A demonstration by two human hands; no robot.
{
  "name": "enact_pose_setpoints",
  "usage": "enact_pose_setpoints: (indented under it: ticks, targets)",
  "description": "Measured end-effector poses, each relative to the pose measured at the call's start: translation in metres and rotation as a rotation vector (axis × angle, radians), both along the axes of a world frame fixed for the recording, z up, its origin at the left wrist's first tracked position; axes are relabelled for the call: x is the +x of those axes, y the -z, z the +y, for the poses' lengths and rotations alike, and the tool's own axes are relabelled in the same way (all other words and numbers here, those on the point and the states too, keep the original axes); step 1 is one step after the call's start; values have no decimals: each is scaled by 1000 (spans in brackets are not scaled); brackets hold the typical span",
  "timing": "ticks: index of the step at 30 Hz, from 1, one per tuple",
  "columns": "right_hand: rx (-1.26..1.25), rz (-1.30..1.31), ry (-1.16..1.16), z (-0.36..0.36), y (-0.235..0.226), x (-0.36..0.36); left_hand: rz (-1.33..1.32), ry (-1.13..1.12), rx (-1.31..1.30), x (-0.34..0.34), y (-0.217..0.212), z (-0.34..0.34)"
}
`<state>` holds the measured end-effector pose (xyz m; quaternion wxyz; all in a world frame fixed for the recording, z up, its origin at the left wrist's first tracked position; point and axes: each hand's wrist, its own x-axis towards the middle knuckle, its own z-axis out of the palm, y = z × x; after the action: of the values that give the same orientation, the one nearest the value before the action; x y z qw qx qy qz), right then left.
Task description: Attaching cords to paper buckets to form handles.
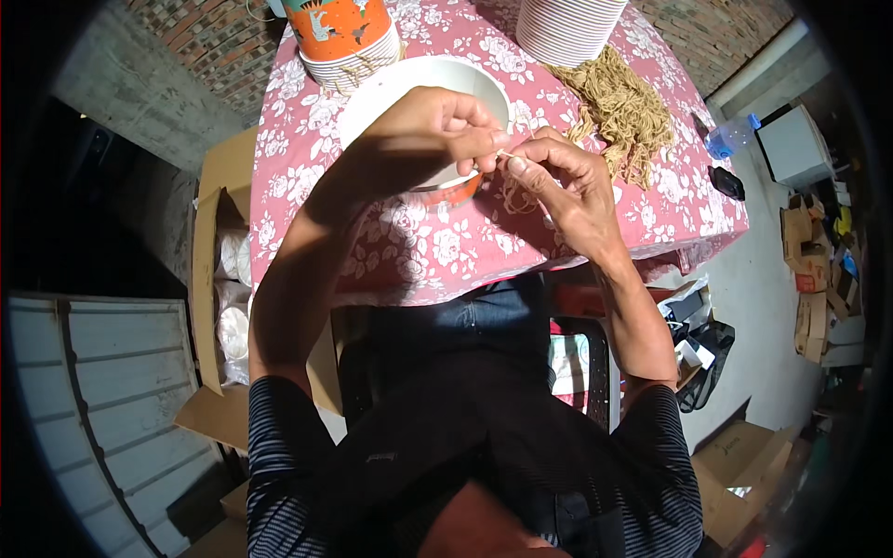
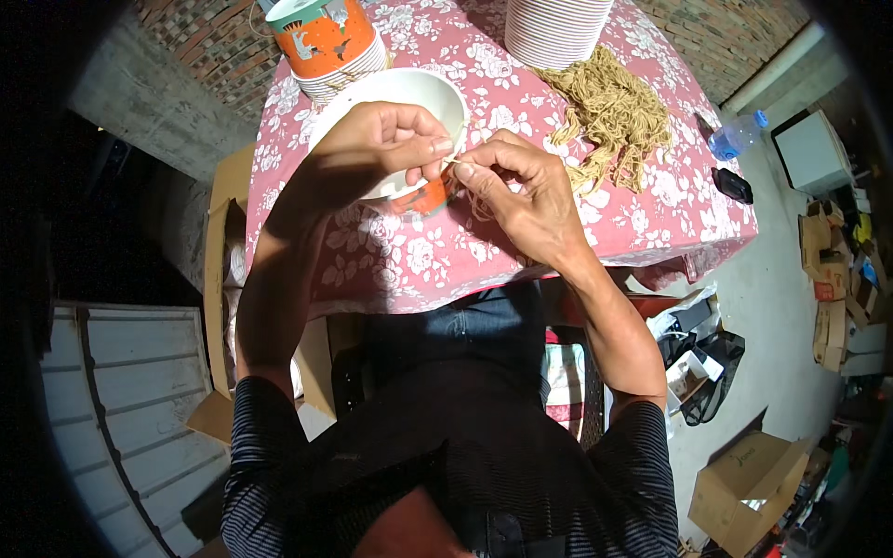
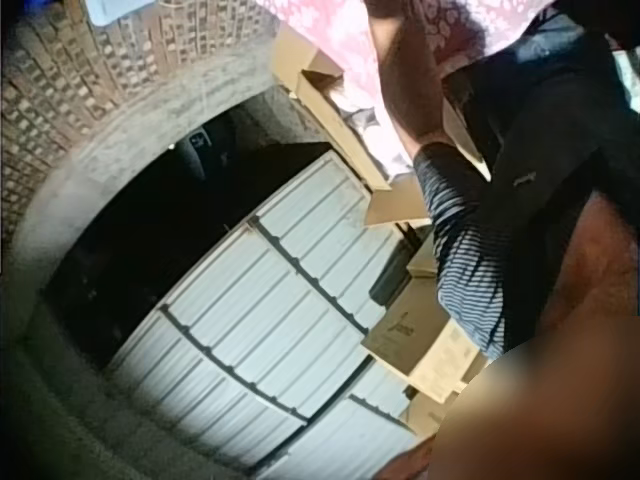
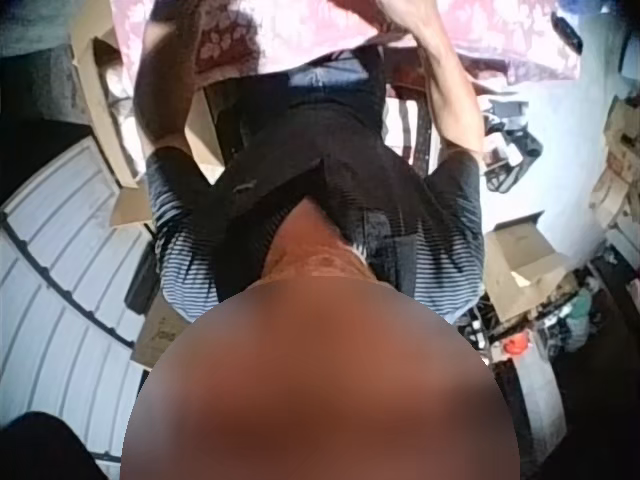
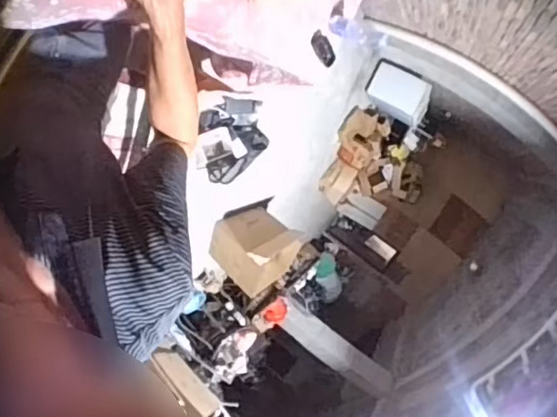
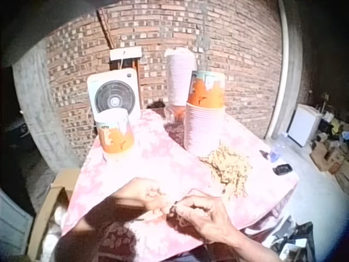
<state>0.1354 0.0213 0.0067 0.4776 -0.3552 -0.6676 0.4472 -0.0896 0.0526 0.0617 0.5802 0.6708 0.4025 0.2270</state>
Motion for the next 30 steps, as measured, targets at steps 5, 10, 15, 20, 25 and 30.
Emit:
enact_pose_setpoints:
  ticks: [5,10,15,20,25,30]
  targets:
    - [180,-236,35,-11,-1,-1,-322,-38,25,-6,15,5]
    - [232,-320,37,-20,-18,3,-244,13,-14,0,0,-11]
    - [-13,-247,-7,-20,-30,9,-80,-56,147,11,-2,-27]
    - [36,-311,-18,-21,-36,11,44,-94,561,13,6,-31]
    - [34,-286,-18,-25,-41,14,46,-112,419,9,-1,-30]
    - [-149,0,68,-26,-22,8,-70,-200,159,8,3,-26]
